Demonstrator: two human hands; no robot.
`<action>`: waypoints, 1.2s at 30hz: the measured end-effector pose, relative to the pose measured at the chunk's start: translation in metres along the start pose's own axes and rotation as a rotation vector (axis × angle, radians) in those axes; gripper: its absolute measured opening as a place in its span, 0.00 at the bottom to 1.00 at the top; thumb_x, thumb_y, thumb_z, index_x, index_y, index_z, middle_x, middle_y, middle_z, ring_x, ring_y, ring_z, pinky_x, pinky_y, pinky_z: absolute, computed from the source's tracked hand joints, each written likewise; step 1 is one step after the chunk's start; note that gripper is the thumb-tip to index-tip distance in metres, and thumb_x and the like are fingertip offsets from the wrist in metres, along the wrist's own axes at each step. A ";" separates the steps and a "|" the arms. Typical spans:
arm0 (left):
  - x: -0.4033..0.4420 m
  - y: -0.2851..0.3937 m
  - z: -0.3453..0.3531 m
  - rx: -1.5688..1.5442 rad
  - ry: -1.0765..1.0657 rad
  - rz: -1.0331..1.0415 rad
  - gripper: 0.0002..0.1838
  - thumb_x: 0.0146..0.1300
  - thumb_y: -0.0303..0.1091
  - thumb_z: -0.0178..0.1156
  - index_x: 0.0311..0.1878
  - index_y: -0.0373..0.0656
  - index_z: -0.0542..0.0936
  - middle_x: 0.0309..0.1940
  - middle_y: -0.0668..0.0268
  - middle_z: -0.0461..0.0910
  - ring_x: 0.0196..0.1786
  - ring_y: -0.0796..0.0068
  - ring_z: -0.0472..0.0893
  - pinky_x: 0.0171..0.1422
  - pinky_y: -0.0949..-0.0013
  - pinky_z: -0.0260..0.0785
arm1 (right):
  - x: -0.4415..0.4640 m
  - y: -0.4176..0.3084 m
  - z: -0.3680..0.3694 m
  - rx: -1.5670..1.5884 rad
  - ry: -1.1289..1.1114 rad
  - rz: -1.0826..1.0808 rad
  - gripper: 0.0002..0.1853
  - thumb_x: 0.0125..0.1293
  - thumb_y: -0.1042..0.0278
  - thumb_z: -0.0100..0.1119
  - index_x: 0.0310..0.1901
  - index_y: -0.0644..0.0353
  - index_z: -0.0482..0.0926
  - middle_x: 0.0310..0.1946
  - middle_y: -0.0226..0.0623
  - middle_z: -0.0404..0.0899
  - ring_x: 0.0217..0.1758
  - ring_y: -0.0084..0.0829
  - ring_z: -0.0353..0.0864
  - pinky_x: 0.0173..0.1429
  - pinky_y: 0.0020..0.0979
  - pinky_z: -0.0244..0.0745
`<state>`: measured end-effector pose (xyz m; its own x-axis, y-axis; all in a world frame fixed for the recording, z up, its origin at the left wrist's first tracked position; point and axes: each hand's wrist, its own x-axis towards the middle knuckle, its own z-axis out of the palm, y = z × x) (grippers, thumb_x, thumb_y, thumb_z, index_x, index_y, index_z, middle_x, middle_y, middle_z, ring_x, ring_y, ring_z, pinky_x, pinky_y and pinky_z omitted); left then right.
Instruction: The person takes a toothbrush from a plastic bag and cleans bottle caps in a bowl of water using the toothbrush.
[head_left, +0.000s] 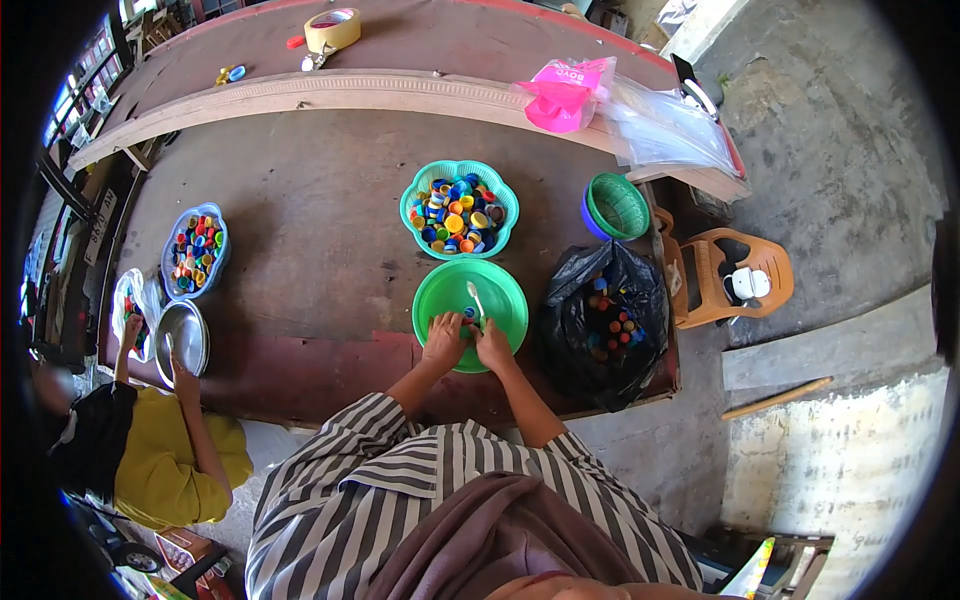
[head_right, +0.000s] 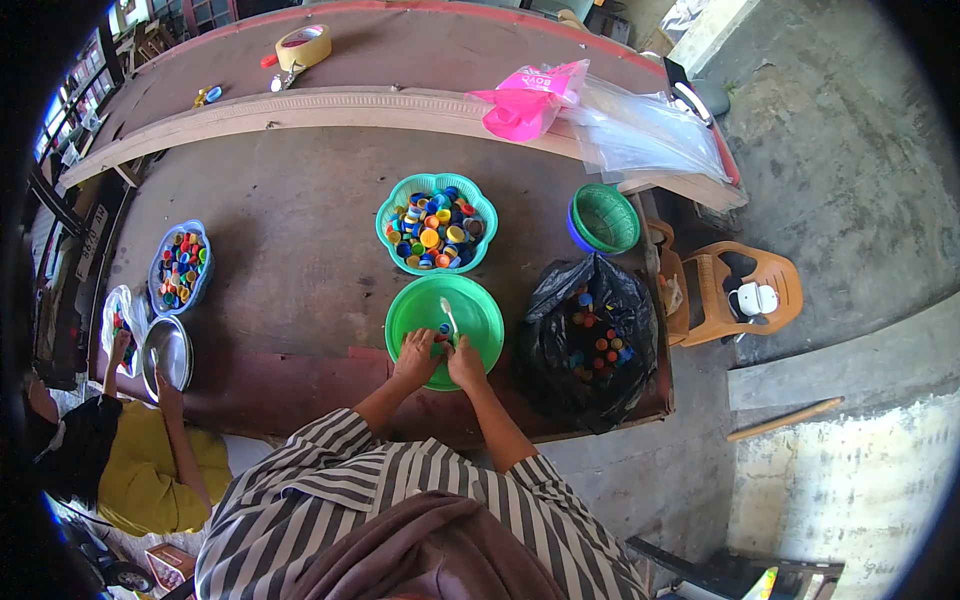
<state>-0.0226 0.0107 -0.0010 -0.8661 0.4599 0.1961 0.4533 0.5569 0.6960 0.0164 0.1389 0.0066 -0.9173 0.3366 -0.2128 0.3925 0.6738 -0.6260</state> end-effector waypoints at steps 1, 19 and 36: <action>0.000 -0.004 0.001 -0.066 -0.010 0.018 0.15 0.46 0.26 0.64 0.40 0.41 0.79 0.46 0.57 0.76 0.51 0.53 0.73 0.54 0.54 0.64 | 0.000 0.000 -0.001 0.008 -0.019 0.009 0.21 0.66 0.55 0.53 0.45 0.69 0.65 0.32 0.64 0.77 0.39 0.63 0.77 0.40 0.54 0.71; 0.002 0.010 -0.003 0.307 -0.407 -0.111 0.16 0.55 0.40 0.63 0.48 0.55 0.79 0.48 0.67 0.77 0.60 0.57 0.69 0.71 0.40 0.45 | -0.011 0.006 -0.007 0.102 0.214 -0.200 0.18 0.63 0.70 0.56 0.52 0.67 0.70 0.49 0.54 0.72 0.52 0.53 0.72 0.54 0.42 0.69; -0.001 0.008 0.006 0.248 -0.281 -0.120 0.18 0.55 0.47 0.63 0.46 0.49 0.78 0.44 0.63 0.80 0.56 0.59 0.73 0.70 0.45 0.46 | -0.009 0.014 -0.010 -0.027 -0.006 -0.073 0.17 0.63 0.65 0.55 0.52 0.61 0.70 0.37 0.55 0.79 0.43 0.56 0.78 0.45 0.47 0.72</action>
<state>-0.0172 0.0188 0.0001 -0.8402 0.5335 -0.0972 0.4193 0.7527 0.5076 0.0313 0.1519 0.0072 -0.9438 0.2819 -0.1724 0.3264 0.7140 -0.6194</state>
